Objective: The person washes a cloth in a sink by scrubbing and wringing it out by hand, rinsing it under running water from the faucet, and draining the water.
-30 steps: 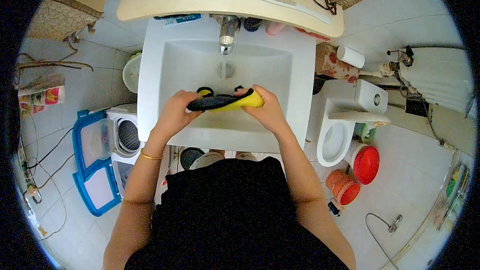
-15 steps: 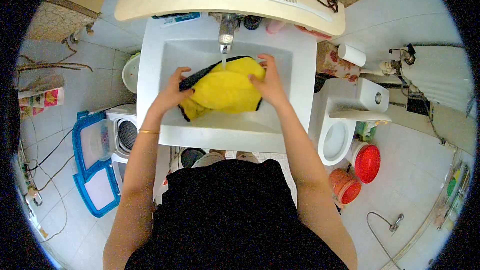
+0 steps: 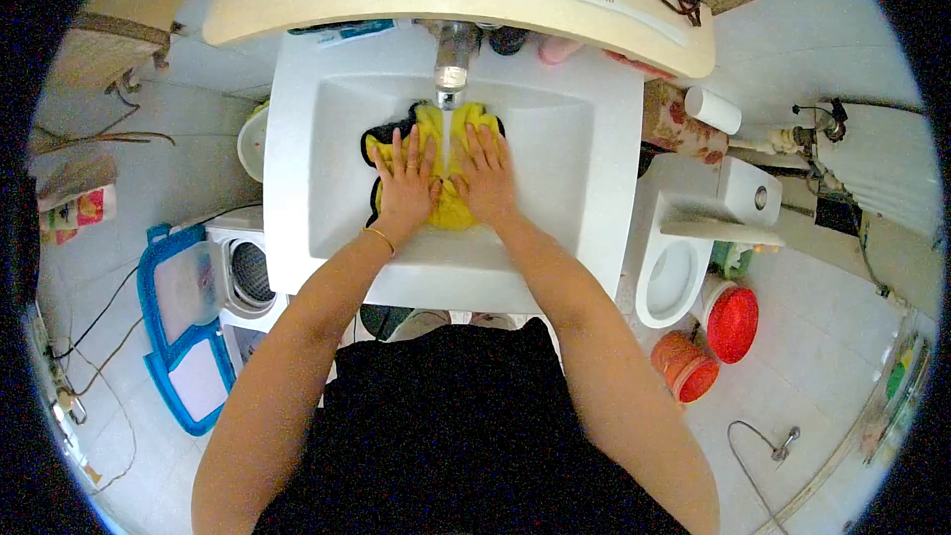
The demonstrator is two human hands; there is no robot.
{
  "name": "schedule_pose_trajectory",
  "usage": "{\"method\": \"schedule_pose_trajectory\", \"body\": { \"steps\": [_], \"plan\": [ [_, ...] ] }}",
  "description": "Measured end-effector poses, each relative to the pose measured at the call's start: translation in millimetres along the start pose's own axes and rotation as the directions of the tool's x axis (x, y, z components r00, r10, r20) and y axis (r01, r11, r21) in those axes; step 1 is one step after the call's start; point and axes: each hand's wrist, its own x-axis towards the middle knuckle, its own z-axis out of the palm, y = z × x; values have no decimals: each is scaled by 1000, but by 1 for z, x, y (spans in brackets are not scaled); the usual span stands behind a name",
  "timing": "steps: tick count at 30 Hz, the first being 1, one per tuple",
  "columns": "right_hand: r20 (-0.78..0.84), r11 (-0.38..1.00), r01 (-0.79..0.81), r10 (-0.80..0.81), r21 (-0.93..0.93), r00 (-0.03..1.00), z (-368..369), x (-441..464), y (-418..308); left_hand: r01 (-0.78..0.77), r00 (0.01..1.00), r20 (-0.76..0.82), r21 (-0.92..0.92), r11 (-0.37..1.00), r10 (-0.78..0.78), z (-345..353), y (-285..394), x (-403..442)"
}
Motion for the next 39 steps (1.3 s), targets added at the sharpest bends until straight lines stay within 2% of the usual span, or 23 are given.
{"method": "schedule_pose_trajectory", "body": {
  "steps": [6,9,10,12,13,15,16,18,19,21,24,26,27,28,31,32,34,35,36,37,39],
  "plan": [
    [91,981,43,-25,-191,995,18,35,9,-128,990,64,88,988,122,11,-9,31],
    [96,975,72,-53,-212,994,22,42,14,-136,989,62,54,989,133,14,-8,45],
    [93,974,72,-53,-217,994,20,43,16,-156,988,-14,29,987,156,17,-9,46],
    [87,974,71,-53,-217,995,19,41,14,-144,990,7,58,988,143,16,-7,47],
    [79,987,58,-46,-151,996,17,41,16,-135,991,16,75,988,134,12,-7,47],
    [68,999,35,-34,-12,997,12,40,19,-135,991,7,-51,989,136,7,-12,45],
    [32,999,-27,26,21,999,12,36,14,-135,991,4,-114,984,136,5,-14,42],
    [-37,985,-147,151,92,988,10,26,2,-132,987,-133,-324,937,93,13,-22,34],
    [48,997,-51,49,51,998,14,17,1,-143,978,-196,-424,894,64,16,-24,30],
    [228,988,153,-148,-5,962,17,2,2,-112,986,-158,-459,881,43,18,-25,16],
    [414,982,153,-184,106,892,-33,3,15,-44,999,-13,-452,891,42,2,-21,-9],
    [125,997,78,-76,-8,989,-6,-1,17,-17,992,104,-422,906,67,-12,-16,-29],
    [-29,998,29,-31,-56,999,7,-3,17,-17,984,156,-406,914,88,-17,-13,-39],
    [117,968,19,10,-250,993,13,-6,7,-17,972,210,-389,921,107,-19,-12,-46],
    [174,949,290,-308,124,935,7,-12,4,88,953,296,-477,875,65,-23,-15,-47],
    [252,946,293,-319,137,914,-9,-10,13,165,976,209,-537,827,-59,-16,-15,-47],
    [222,988,124,-142,96,965,-33,-3,22,278,944,55,-665,693,-325,-1,-16,-46],
    [204,996,38,-53,78,978,-37,-2,23,343,916,136,-753,561,-377,0,-18,-44],
    [28,993,-66,63,103,998,-28,-7,21,401,881,222,-818,412,-418,-9,-19,-42],
    [147,956,-231,206,181,968,-15,-7,15,449,842,312,-858,251,-440,-13,-19,-42],
    [398,790,-553,432,264,809,-3,0,1,389,850,169,-840,378,-500,-19,-9,-38]
  ]
}}
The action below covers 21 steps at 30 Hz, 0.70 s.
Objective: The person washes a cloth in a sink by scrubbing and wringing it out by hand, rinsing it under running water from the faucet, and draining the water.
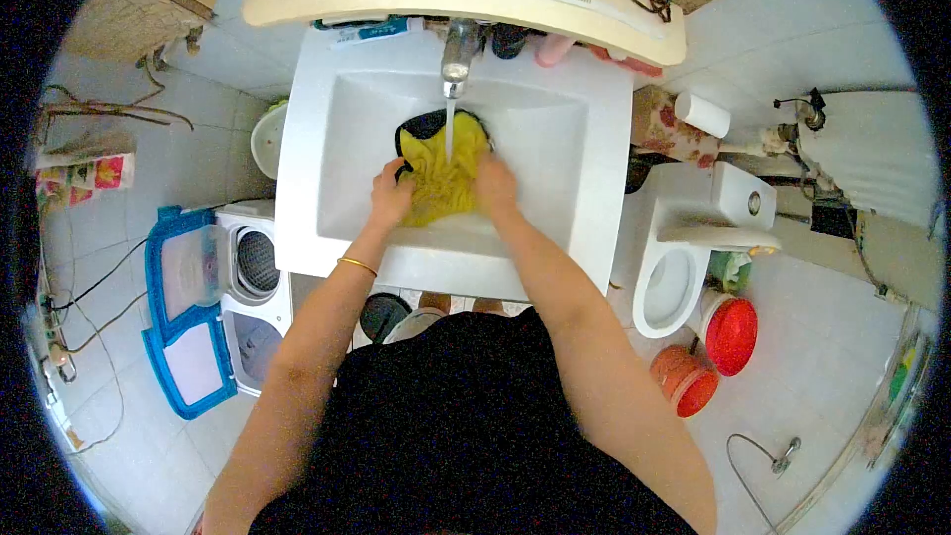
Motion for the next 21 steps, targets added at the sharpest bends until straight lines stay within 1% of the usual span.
{"method": "schedule_pose_trajectory", "body": {
  "steps": [1,2,3,4,6,8,9,12,14,15,17,18,20,21],
  "plan": [
    [80,991,-4,-6,135,997,-4,-3,-2,-55,997,-53,50,997,58,3,6,-1],
    [156,963,-19,-24,268,987,-9,-6,-3,-169,985,-57,-77,982,165,5,12,6],
    [230,919,-41,-55,393,972,-15,-11,-6,-277,961,-76,-203,939,267,2,27,16],
    [156,952,37,-88,303,984,-19,-12,-8,-375,927,-110,-322,870,359,-3,44,25],
    [20,981,167,-170,101,985,-23,-17,-9,-446,895,-159,-374,814,417,-28,109,25],
    [-29,996,88,-87,34,996,-35,-25,-15,-513,855,-130,-350,784,502,-49,160,31],
    [-54,999,47,-47,2,997,-39,-28,-17,-535,840,-110,-340,774,532,-50,174,40],
    [-313,984,129,-162,-123,936,-26,-26,-4,-581,802,-54,-301,756,595,-48,197,61],
    [-310,926,212,-311,-312,899,-15,-20,7,-596,791,-28,-262,759,611,-46,204,67],
    [-299,882,247,-381,-402,875,-13,-19,10,-650,755,-18,-161,743,656,-48,205,66],
    [-99,815,417,-491,-401,865,-5,-24,19,-732,681,17,49,680,732,-54,198,64],
    [3,774,500,-542,-388,841,-3,-25,20,-729,682,17,98,677,731,-57,198,60],
    [96,717,597,-608,-359,788,-5,-16,22,-721,680,15,195,665,733,-62,201,51],
    [143,687,642,-637,-340,758,-6,-11,22,-693,714,-44,101,714,699,-61,195,46]
  ]
}}
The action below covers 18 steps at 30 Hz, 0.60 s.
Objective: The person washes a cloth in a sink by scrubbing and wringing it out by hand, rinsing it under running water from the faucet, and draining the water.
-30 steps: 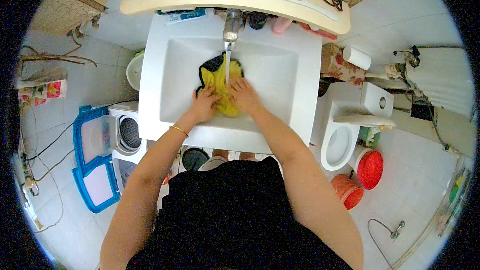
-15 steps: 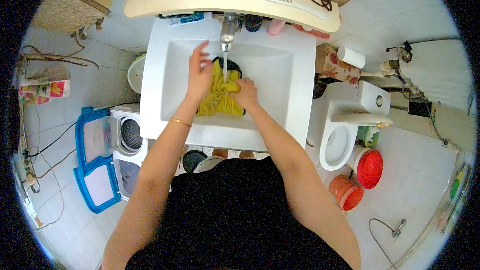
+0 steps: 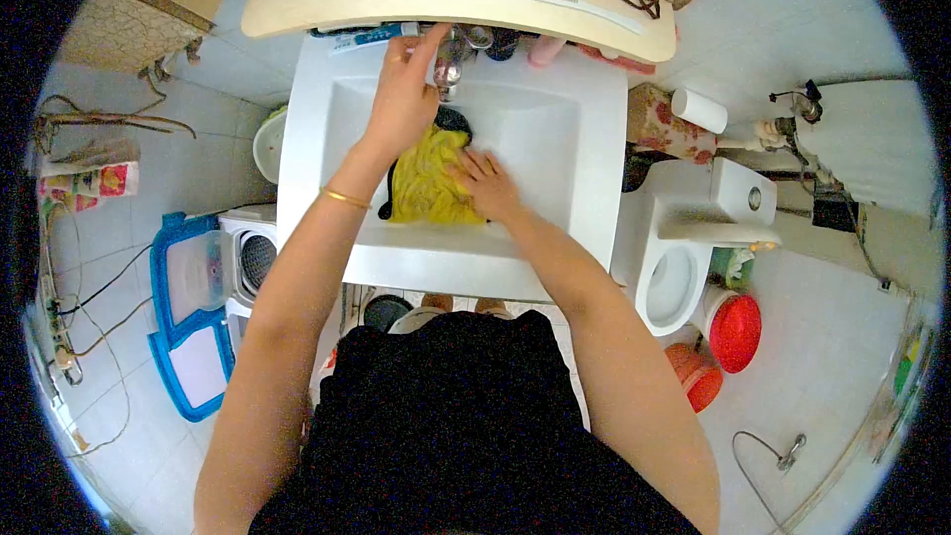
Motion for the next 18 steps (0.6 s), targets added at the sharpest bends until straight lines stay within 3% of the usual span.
{"method": "schedule_pose_trajectory", "body": {
  "steps": [3,4,7,8,11,12,14,16,18],
  "plan": [
    [-55,965,-218,211,-149,976,9,28,19,191,964,-134,-260,947,-231,12,-22,-36],
    [-260,932,-287,227,-222,938,15,33,18,276,924,-166,-335,901,-345,19,-36,-56],
    [-54,857,-401,406,-325,912,7,40,-21,538,819,-14,-332,775,-574,42,-85,-118],
    [-192,927,-267,221,-263,956,27,34,-17,588,781,6,-344,732,-624,56,-105,-138],
    [-85,994,-50,42,-94,995,8,21,5,777,596,124,-338,531,-794,67,-131,-176],
    [-175,980,-120,92,-159,980,3,16,11,816,529,175,-376,440,-831,60,-121,-176],
    [-168,940,-341,338,7,926,-1,16,10,866,389,283,-436,244,-877,35,-91,-165],
    [-170,852,-502,522,146,836,-6,12,-2,900,311,400,-416,132,-862,31,-79,-161],
    [-19,693,-446,552,566,834,8,10,-5,896,249,531,-444,-15,-810,34,-74,-158]
  ]
}}
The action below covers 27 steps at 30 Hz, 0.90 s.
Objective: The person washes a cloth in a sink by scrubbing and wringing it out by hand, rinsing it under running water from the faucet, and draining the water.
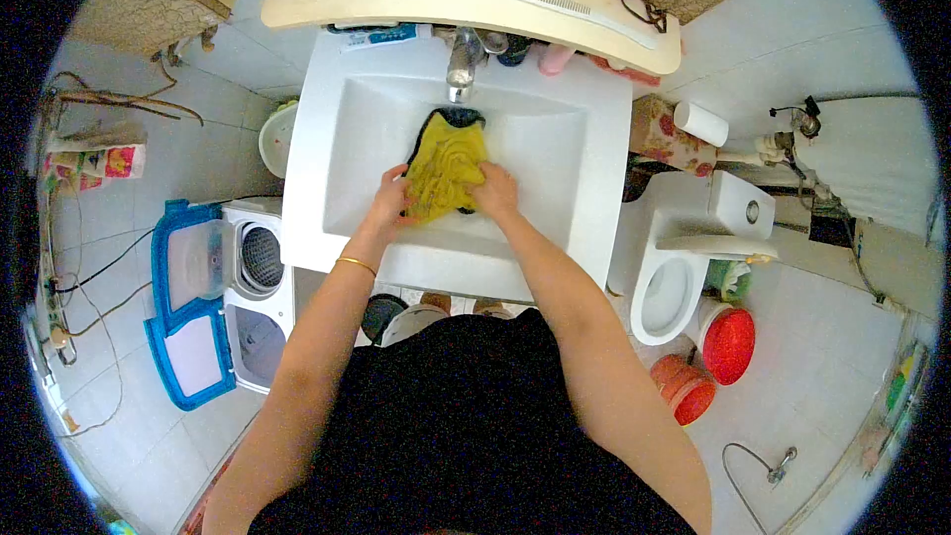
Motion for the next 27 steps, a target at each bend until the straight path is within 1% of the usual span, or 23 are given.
{"method": "schedule_pose_trajectory", "body": {
  "steps": [1,2,5,8,11,12,15,16,18,19,21,22,25,27],
  "plan": [
    [69,974,-45,31,221,997,-11,-9,-22,53,996,71,-89,995,-47,5,-3,6],
    [52,992,-18,12,122,999,-26,-25,-40,110,986,146,-174,979,-85,9,-5,12],
    [-143,915,197,-156,353,977,-40,-56,-72,285,941,251,-222,933,-228,26,18,-17],
    [-168,768,329,-284,550,944,-62,-89,-115,269,883,462,-356,895,-82,32,7,-6],
    [-81,714,293,-315,636,946,-74,-118,-138,285,786,616,-423,860,43,34,-13,15],
    [-80,682,288,-320,672,944,-78,-124,-140,263,772,629,-441,858,87,37,-3,-6],
    [7,519,114,-225,847,974,-121,-133,-160,140,899,431,-460,877,82,49,12,-53],
    [-10,459,86,-165,884,986,-128,-130,-154,136,921,387,-444,886,52,51,19,-67],
    [-31,327,43,-42,944,999,-140,-116,-143,105,907,405,-484,869,116,54,31,-93],
    [-5,285,10,-18,958,1000,-138,-110,-138,89,899,412,-504,859,149,55,35,-101],
    [51,198,-55,26,979,998,-124,-99,-122,110,879,442,-554,825,180,58,39,-110],
    [43,161,-43,6,986,999,-115,-96,-119,121,868,455,-580,806,197,59,41,-111],
    [73,-85,-78,-55,993,996,-111,-95,-123,195,844,505,-600,776,179,59,43,-109],
    [88,-182,-115,-150,977,985,-111,-91,-126,243,802,566,-604,759,194,59,38,-97]
  ]
}}
